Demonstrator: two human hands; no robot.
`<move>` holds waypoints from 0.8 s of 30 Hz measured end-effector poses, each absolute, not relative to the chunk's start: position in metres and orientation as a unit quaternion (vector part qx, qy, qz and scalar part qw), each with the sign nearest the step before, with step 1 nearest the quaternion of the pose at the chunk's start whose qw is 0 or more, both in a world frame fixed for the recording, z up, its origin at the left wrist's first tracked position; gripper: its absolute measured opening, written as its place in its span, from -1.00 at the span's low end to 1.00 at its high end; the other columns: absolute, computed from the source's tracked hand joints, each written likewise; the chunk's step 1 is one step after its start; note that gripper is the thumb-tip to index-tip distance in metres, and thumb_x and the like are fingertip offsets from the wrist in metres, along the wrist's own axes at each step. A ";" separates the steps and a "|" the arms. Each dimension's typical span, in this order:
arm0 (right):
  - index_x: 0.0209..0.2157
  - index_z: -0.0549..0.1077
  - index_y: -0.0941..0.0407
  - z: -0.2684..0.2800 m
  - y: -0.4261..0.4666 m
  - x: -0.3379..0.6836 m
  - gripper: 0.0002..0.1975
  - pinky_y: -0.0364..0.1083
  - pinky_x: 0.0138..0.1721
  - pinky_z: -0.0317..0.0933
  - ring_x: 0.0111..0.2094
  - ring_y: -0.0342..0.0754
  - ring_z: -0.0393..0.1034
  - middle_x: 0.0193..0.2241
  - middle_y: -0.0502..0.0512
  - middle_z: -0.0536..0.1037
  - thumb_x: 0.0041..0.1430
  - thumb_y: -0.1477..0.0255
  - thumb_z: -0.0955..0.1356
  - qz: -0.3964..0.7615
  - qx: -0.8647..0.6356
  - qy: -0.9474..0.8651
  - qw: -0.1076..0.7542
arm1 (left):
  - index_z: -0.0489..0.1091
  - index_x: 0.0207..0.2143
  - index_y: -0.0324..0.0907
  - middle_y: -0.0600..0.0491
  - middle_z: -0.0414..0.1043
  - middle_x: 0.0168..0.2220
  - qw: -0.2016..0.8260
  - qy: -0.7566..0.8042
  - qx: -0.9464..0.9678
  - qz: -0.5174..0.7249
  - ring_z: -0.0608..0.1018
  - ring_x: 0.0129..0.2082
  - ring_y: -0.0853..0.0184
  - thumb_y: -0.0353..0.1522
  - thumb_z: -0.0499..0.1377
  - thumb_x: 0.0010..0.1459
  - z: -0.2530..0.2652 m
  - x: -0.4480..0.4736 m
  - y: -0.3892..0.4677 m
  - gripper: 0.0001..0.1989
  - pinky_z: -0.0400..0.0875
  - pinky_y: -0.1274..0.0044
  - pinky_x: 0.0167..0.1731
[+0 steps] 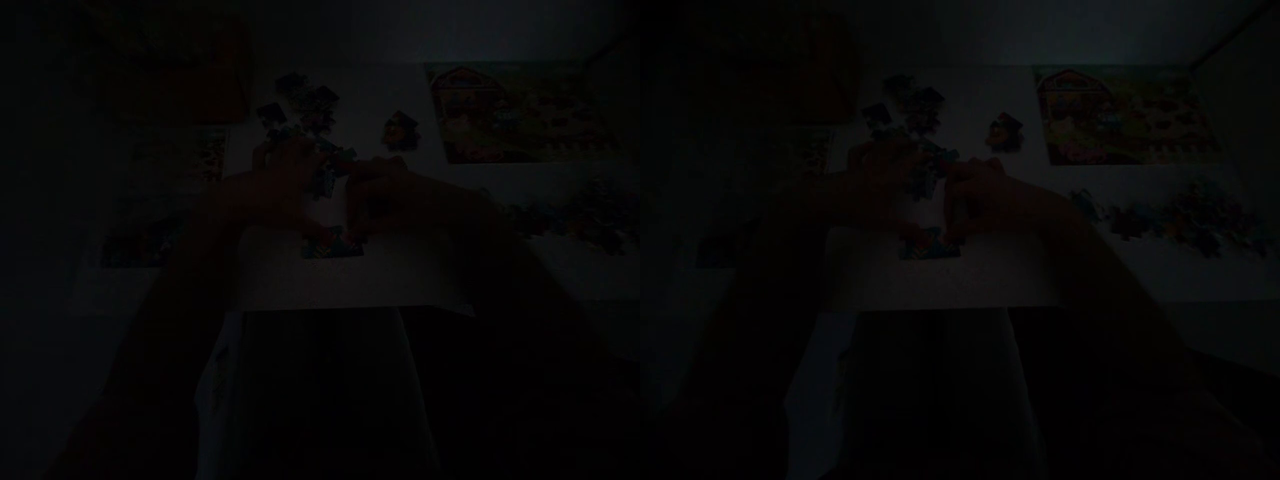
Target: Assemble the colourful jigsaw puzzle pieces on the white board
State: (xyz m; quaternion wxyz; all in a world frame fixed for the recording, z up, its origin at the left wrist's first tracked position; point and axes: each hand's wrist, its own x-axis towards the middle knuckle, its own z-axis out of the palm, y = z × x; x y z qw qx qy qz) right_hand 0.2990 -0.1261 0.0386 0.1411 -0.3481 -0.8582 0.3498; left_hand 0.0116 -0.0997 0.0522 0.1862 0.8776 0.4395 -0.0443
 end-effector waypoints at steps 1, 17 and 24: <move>-0.29 0.77 -0.08 0.038 -0.126 0.299 -0.69 0.21 0.21 0.29 0.14 0.29 0.50 -0.03 0.14 0.70 0.21 -0.02 0.67 0.346 -0.336 -0.865 0.137 | -0.08 0.78 -0.03 -0.06 -0.14 0.79 0.185 0.440 0.877 -0.046 -0.15 0.76 -0.32 0.44 0.40 -0.11 0.052 0.012 -0.100 0.58 -0.39 -0.15 0.69; -0.18 0.68 -0.05 0.035 -0.111 0.322 -0.69 0.31 0.25 0.34 0.12 0.35 0.52 0.03 0.26 0.65 0.34 0.00 0.57 0.228 -0.423 -0.849 0.217 | -0.17 0.79 -0.01 -0.16 -0.28 0.80 0.181 0.429 0.883 -0.063 -0.18 0.77 -0.28 0.43 0.37 0.04 0.048 0.009 -0.102 0.51 -0.48 -0.11 0.67; 0.36 0.57 -0.04 0.033 -0.089 0.367 -0.39 0.35 0.17 0.43 -0.05 0.31 0.60 0.04 0.28 0.71 0.46 -0.06 0.47 0.132 -0.584 -0.751 0.280 | -0.16 0.78 -0.01 -0.28 -0.23 0.79 0.138 0.461 0.875 -0.056 -0.19 0.75 -0.46 0.38 0.42 0.04 0.038 0.015 -0.114 0.50 -0.47 -0.21 0.64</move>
